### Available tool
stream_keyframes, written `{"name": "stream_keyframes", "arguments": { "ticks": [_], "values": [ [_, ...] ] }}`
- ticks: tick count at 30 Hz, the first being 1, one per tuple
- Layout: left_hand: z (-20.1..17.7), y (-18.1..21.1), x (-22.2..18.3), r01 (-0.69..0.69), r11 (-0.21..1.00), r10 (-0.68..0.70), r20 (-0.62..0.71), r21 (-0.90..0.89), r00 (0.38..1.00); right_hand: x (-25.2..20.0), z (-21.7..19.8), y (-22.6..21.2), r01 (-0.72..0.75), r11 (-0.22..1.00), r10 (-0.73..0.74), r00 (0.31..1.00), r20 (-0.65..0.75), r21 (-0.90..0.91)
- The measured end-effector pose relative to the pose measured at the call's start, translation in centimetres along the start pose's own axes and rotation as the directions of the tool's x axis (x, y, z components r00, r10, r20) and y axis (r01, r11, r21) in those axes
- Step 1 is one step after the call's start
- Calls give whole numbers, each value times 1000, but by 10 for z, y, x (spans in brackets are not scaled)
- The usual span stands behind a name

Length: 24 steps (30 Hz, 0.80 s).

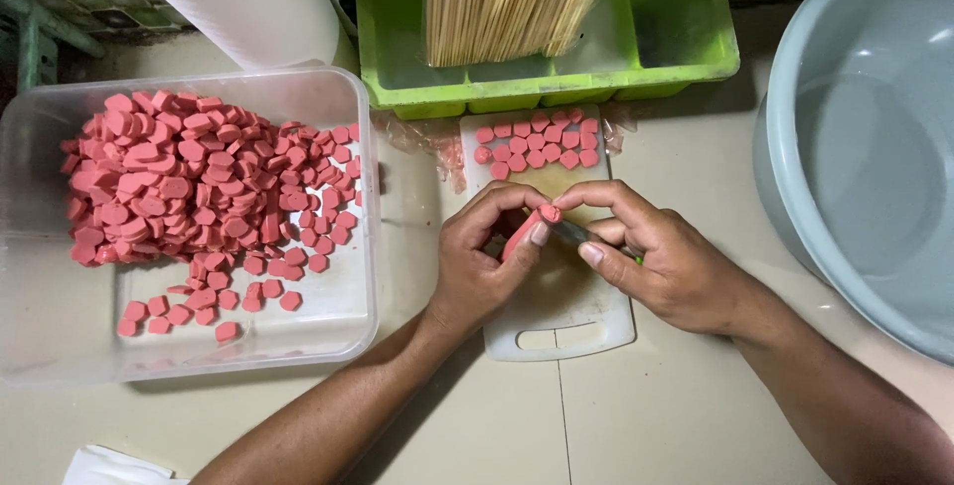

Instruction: Slicing long pink sausages into small thin pieces using a knife on a small cutting board

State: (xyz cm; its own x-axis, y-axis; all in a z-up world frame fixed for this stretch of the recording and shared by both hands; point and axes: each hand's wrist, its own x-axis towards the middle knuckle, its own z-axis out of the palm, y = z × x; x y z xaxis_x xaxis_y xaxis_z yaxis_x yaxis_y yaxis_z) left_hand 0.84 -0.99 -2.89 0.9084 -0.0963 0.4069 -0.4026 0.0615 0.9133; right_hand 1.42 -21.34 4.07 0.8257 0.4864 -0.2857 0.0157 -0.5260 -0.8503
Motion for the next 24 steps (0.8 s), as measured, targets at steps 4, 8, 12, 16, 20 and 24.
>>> {"name": "stream_keyframes", "arguments": {
  "ticks": [4, 8, 12, 16, 20, 24],
  "values": [
    [1, 6, -1, 10, 1000, -10, -2, -10, 1000, 0, 0, 1, 24, 1000, -24, 1000, -7, 2],
    [2, 13, -4, 20, 999, -21, 8, 25, 1000, -5, -2, -3, -10, 1000, 10, 1000, -9, -6],
    [5, 10, -7, 89, 994, -91, 25, 64, 996, -8, -11, -9, -35, 995, 34, 999, -11, -97],
    [5, 8, -6, 117, 993, -116, 59, 3, 991, -11, -33, -17, -156, 972, 144, 987, -78, -178],
    [7, 9, -7, 183, 980, -184, 3, 81, 983, -4, -40, -11, -340, 816, 287, 940, -183, -467],
    [9, 14, -1, 132, 971, -154, 96, 201, 983, 8, -35, 2, -337, 744, 301, 940, -161, -577]
  ]
}}
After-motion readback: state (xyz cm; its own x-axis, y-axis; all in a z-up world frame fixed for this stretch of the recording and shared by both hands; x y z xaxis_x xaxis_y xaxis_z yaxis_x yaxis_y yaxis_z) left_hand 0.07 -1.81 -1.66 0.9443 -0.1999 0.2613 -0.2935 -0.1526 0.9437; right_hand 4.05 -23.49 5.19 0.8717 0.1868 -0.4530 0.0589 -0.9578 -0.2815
